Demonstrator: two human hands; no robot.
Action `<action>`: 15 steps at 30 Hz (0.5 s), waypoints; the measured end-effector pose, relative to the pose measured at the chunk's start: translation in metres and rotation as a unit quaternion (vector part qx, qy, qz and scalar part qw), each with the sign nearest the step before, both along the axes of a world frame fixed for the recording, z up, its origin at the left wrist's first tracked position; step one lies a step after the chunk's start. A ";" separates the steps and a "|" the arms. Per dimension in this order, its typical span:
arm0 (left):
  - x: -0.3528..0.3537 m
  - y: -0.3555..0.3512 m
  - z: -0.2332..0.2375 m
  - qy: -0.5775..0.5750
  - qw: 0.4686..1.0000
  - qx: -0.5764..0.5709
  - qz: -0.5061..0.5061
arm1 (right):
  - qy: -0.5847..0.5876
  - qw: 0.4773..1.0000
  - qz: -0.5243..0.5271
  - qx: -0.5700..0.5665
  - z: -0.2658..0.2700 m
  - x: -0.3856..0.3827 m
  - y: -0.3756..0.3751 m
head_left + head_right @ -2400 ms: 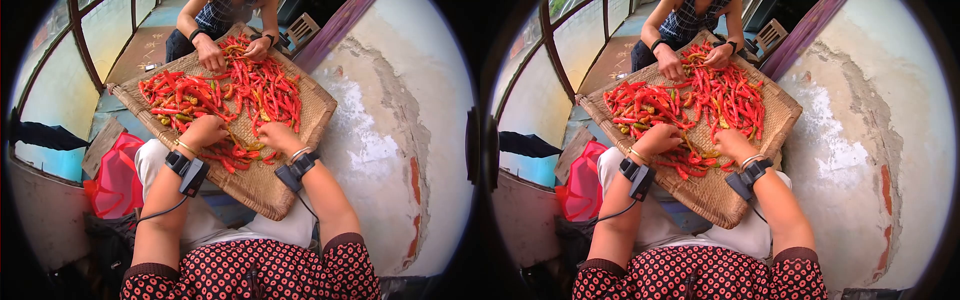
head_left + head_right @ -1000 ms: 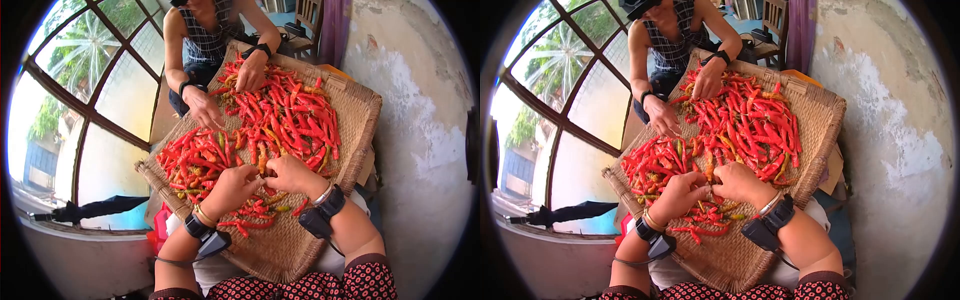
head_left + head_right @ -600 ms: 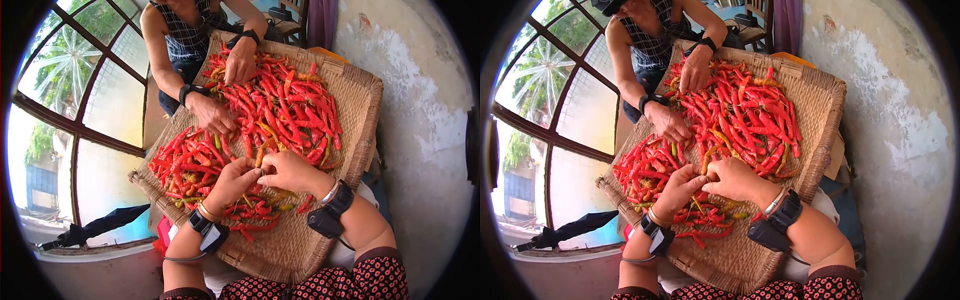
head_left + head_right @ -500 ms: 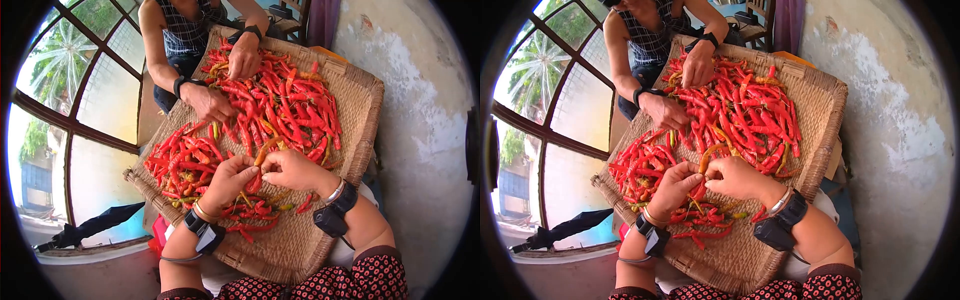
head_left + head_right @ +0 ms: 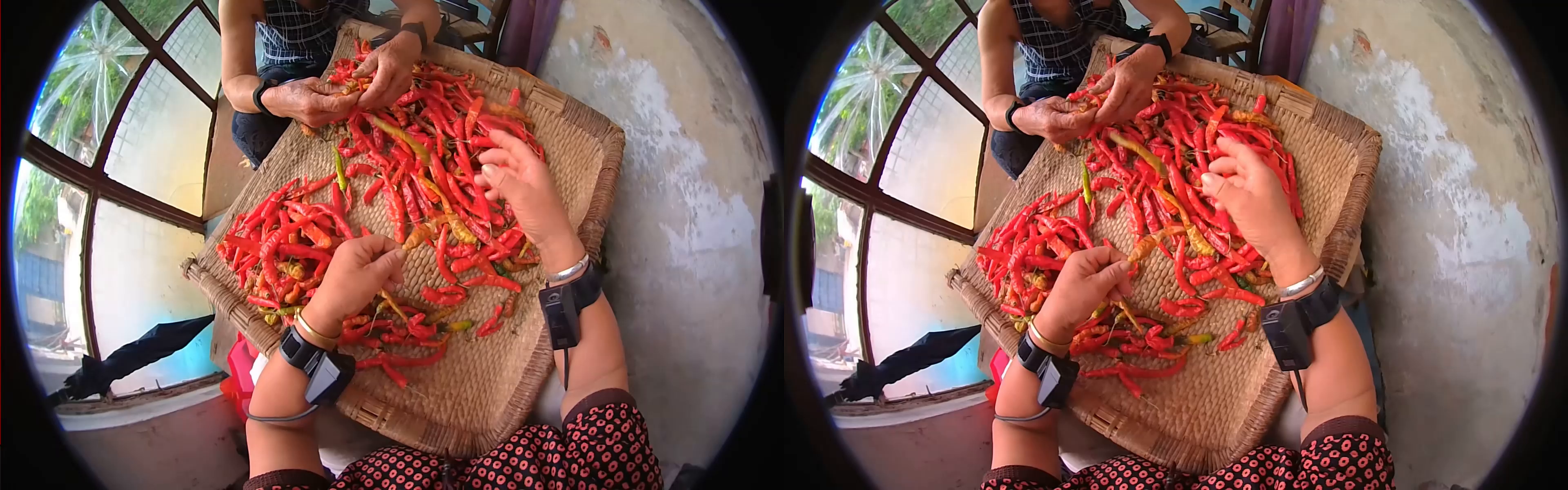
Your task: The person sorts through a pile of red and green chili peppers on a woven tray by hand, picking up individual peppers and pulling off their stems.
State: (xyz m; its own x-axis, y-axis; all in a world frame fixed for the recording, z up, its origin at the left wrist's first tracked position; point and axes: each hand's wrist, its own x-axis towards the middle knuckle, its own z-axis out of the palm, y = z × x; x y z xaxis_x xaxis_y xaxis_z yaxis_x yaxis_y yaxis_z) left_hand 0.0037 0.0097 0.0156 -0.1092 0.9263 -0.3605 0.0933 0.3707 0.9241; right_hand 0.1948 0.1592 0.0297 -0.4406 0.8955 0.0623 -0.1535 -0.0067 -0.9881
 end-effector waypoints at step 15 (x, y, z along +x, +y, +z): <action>-0.007 0.001 -0.006 0.337 0.928 0.124 -0.098 | -0.350 0.883 0.252 0.185 -0.011 0.006 -0.008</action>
